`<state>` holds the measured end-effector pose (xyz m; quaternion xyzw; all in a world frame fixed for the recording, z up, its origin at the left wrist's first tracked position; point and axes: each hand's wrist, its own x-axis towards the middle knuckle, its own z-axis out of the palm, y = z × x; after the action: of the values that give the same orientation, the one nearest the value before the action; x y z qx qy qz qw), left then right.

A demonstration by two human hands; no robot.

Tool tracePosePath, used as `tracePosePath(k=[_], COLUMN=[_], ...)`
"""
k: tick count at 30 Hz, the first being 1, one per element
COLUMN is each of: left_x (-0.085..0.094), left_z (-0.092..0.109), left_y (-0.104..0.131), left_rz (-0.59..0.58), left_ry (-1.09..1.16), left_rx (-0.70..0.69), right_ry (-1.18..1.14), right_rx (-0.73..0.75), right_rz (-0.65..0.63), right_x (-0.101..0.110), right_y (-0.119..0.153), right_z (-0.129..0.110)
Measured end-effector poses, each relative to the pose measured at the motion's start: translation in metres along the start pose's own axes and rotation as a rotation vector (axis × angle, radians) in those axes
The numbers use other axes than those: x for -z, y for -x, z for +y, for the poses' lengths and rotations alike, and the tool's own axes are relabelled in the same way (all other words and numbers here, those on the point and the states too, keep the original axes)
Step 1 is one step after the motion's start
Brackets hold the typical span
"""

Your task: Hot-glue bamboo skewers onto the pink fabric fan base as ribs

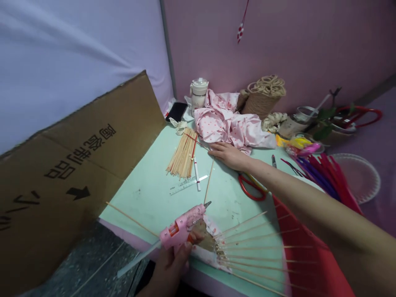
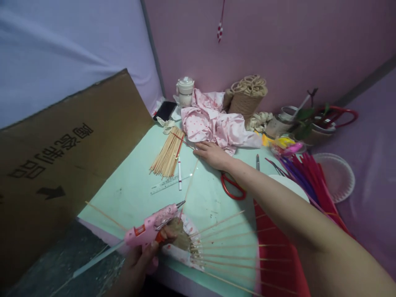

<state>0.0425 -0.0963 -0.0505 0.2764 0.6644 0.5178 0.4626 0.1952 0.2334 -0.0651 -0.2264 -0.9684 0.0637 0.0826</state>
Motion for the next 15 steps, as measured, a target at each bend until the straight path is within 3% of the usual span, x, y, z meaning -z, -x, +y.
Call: tracePosePath(k=[4,12,15], left_x=[-0.007,0.002,0.002], left_z=[0.005,-0.003,-0.007], left_y=[0.001,0.001,0.007], left_rz=[0.013,-0.17,-0.119], left_ry=[-0.007,-0.058,-0.048], left_rx=[-0.001,-0.041,-0.073], right_ry=[-0.01,0.042,0.073], right_rx=[-0.073,-0.346,-0.438], right_rz=[-0.005,-0.106,-0.134], right_x=[0.008,0.016,0.021], right_y=[-0.005,-0.021,-0.028], right_z=[-0.001,0.004,0.001])
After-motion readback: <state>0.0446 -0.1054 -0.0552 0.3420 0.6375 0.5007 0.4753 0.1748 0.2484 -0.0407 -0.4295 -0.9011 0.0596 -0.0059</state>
